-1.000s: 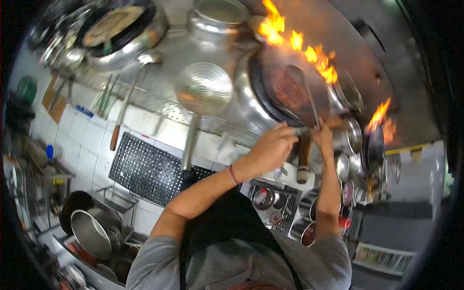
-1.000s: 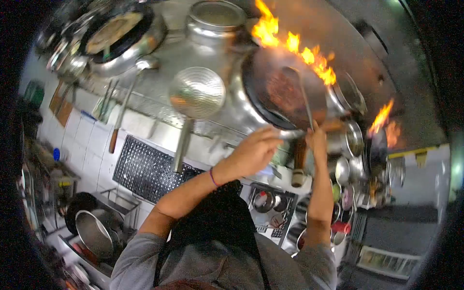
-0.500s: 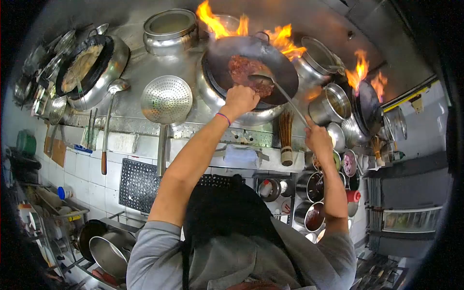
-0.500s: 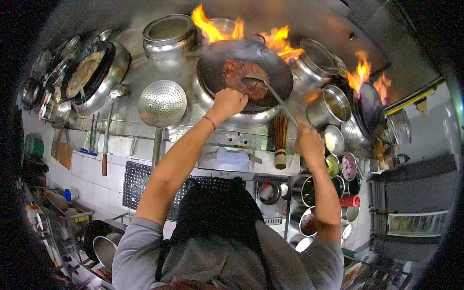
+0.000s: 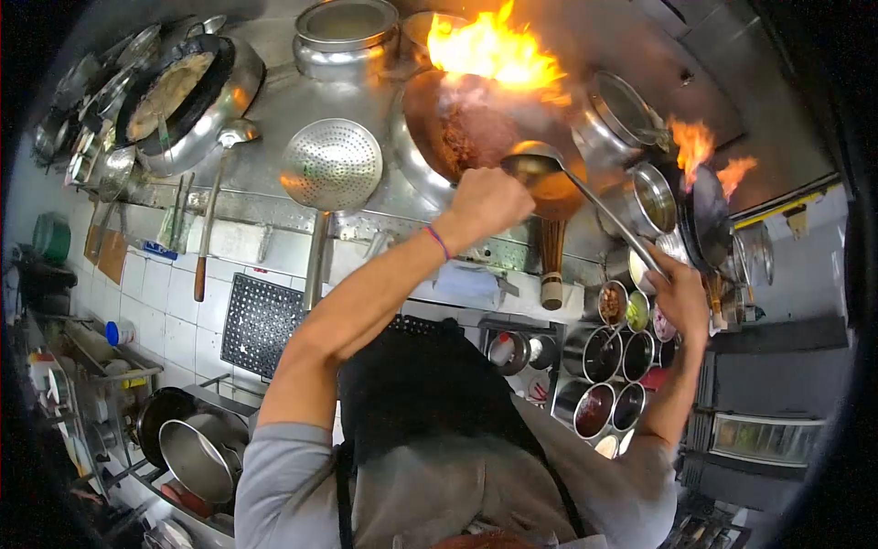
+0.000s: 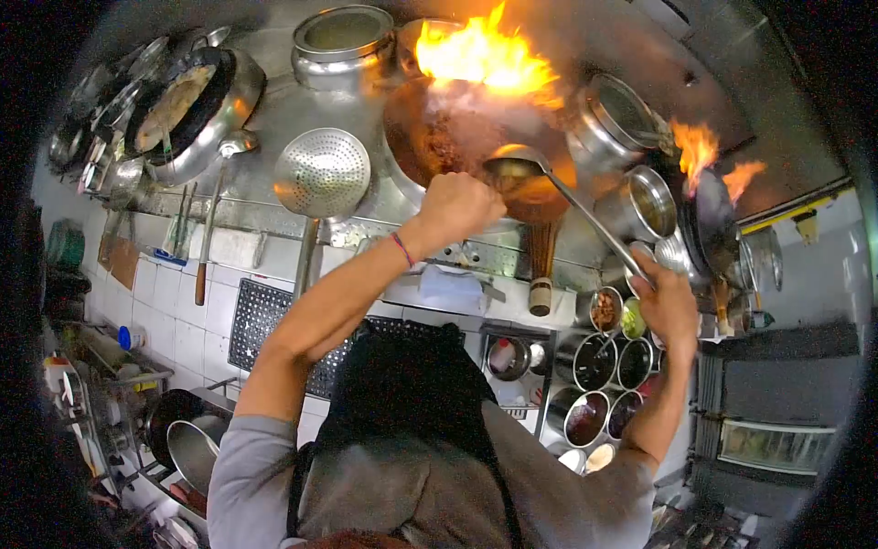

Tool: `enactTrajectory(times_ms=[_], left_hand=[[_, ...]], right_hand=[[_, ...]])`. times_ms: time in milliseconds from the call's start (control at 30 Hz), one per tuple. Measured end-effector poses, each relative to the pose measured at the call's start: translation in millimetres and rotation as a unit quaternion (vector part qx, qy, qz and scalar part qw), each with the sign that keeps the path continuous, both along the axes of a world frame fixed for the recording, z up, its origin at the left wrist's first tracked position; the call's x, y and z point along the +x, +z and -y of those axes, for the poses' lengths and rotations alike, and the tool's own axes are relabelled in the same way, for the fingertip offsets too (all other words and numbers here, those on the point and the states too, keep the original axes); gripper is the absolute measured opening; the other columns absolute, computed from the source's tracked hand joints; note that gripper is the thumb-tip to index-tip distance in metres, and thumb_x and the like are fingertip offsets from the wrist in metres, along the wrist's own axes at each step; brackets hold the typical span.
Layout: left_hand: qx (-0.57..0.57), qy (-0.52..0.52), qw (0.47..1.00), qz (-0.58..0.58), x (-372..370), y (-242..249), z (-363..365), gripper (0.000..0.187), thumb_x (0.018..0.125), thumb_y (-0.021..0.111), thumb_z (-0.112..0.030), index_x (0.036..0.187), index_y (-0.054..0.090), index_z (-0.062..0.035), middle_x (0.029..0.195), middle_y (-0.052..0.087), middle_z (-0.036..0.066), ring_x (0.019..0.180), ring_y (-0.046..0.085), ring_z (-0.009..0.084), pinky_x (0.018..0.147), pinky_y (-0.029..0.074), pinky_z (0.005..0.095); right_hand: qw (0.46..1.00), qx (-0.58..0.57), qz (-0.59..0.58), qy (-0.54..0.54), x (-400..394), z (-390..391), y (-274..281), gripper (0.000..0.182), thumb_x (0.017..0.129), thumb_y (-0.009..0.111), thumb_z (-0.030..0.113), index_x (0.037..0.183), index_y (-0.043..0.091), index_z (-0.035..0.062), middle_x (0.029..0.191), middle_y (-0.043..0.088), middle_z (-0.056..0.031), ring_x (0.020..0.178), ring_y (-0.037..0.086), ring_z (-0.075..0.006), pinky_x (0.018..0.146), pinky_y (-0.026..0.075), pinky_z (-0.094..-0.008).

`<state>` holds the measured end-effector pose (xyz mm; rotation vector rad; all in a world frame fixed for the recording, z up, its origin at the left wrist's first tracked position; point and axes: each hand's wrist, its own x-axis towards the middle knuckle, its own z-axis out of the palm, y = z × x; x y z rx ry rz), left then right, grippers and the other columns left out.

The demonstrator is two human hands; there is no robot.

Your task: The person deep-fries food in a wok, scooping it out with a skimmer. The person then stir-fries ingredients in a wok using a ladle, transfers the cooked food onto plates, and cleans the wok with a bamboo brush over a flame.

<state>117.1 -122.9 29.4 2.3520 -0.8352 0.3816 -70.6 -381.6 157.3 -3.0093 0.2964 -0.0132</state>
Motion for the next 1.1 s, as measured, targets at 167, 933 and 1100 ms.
enactTrajectory(times_ms=[167,933,1100], left_hand=[[-0.01,0.003,1.0,-0.024,17,-2,5,0.031,0.075,0.056,-0.031,0.061,0.068,-0.0057,0.066,0.064,0.019,0.065,0.065,0.0361,0.062,0.052,0.0471],[-0.019,-0.049,0.998,0.021,-8,14,-23,0.031,0.077,0.056,-0.03,0.056,0.065,-0.0087,0.059,0.062,0.017,0.055,0.063,0.035,0.054,0.051,0.0457],[-0.009,-0.013,1.0,-0.022,18,-22,7,0.031,0.078,0.054,-0.031,0.061,0.068,-0.01,0.066,0.064,0.018,0.066,0.065,0.0362,0.064,0.052,0.047]], right_hand=[[0.998,-0.052,-0.02,0.002,41,-15,-64,0.042,0.085,0.061,0.021,0.126,0.056,0.0237,0.097,0.064,-0.0219,0.091,0.06,-0.0409,0.079,0.048,-0.0468],[0.991,0.112,-0.012,0.074,58,20,-71,0.043,0.083,0.062,0.014,0.126,0.057,0.0168,0.107,0.062,-0.0229,0.101,0.058,-0.0397,0.088,0.046,-0.0428],[0.999,-0.012,0.017,0.035,101,-24,-98,0.043,0.086,0.059,0.018,0.128,0.054,0.0175,0.102,0.062,-0.0246,0.097,0.059,-0.0411,0.085,0.046,-0.0464]])
